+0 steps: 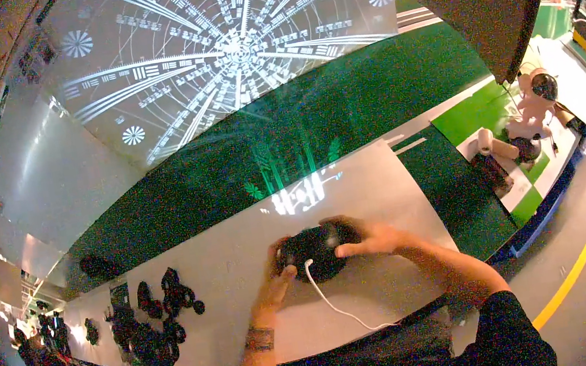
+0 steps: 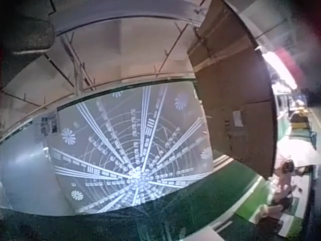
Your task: Assembling and testing spherical light projectors on a factory production line.
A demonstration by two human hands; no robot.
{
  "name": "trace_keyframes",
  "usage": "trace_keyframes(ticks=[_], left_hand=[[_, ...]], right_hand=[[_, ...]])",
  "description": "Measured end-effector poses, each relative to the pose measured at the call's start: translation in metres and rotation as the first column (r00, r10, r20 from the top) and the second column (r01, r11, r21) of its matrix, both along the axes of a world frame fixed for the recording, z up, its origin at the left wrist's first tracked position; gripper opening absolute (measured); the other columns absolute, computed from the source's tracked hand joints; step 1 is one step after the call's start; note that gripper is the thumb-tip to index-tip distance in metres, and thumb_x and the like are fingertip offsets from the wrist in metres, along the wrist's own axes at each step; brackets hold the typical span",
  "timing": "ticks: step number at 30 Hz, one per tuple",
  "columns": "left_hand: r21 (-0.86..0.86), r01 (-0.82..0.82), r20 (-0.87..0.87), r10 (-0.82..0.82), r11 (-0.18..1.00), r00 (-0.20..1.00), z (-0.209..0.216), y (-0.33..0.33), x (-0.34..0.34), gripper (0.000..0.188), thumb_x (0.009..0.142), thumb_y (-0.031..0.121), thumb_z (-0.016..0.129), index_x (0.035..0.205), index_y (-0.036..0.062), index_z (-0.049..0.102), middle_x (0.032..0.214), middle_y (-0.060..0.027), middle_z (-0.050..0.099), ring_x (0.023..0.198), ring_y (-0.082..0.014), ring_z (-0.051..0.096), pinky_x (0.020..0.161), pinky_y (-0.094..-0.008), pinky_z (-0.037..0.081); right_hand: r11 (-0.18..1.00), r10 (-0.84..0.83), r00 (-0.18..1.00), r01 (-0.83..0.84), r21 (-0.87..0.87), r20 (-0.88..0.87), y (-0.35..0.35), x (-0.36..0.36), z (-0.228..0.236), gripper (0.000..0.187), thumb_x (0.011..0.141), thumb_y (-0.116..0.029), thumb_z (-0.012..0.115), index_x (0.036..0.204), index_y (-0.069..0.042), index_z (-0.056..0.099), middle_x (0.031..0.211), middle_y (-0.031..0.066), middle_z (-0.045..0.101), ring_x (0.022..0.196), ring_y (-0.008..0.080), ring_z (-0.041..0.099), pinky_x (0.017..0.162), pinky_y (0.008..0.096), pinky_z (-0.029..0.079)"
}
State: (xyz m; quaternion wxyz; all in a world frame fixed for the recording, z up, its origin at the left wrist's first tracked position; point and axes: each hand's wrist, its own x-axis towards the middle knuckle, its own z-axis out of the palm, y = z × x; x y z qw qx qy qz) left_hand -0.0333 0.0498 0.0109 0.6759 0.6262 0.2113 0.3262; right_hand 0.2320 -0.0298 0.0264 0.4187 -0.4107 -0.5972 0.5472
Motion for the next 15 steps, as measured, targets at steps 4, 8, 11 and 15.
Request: trace_keyframes(ticks=[4,8,11,15], left_hand=[[-0.08,-0.016,0.08,0.022,0.997,0.997,-0.004,0.006,-0.003,0.074,0.092,0.044,0.067,0.144,0.0041,0.032,0.13,-0.013,0.055,0.119,-0.0206,0.052,0.101,-0.0359,0.043],[-0.012,-0.225,0.113,0.225,0.974,0.968,-0.001,0.009,-0.006,0.067,0.095,0.048,0.059,0.141,0.0046,0.037,0.13,-0.0148,0.054,0.116,-0.024,0.055,0.097,-0.0392,0.047],[0.0,-0.262,0.134,0.26,0.965,0.956,0.005,0.009,-0.006,0.061,0.096,0.044,0.059,0.138,0.0039,0.039,0.127,-0.0149,0.055,0.114,-0.0247,0.056,0.095,-0.0391,0.049],[0.016,-0.262,0.137,0.257,0.965,0.957,0.004,0.012,-0.009,0.056,0.097,0.037,0.061,0.137,0.0035,0.041,0.126,-0.0154,0.055,0.113,-0.0255,0.057,0.093,-0.0397,0.051]], right_hand=[[0.997,-0.031,0.984,0.042,0.06,-0.174,0.003,0.003,-0.012,0.079,0.091,-0.049,0.064,0.147,-0.002,0.034,0.144,0.0191,0.044,0.134,0.0289,0.042,0.115,0.0423,0.028],[0.99,-0.11,0.958,0.128,0.052,-0.265,0.008,0.012,-0.017,0.064,0.096,-0.04,0.059,0.143,-0.001,0.04,0.139,0.017,0.052,0.13,0.0262,0.048,0.113,0.0412,0.033],[0.985,-0.167,0.951,0.173,0.002,-0.262,0.007,0.013,-0.02,0.063,0.096,-0.04,0.058,0.143,-0.001,0.04,0.138,0.0174,0.053,0.13,0.0271,0.048,0.112,0.0409,0.034],[0.986,-0.157,0.958,0.168,0.023,-0.24,0.01,0.011,-0.02,0.063,0.096,-0.04,0.057,0.143,-0.001,0.04,0.138,0.0181,0.053,0.13,0.0276,0.048,0.112,0.0406,0.034]])
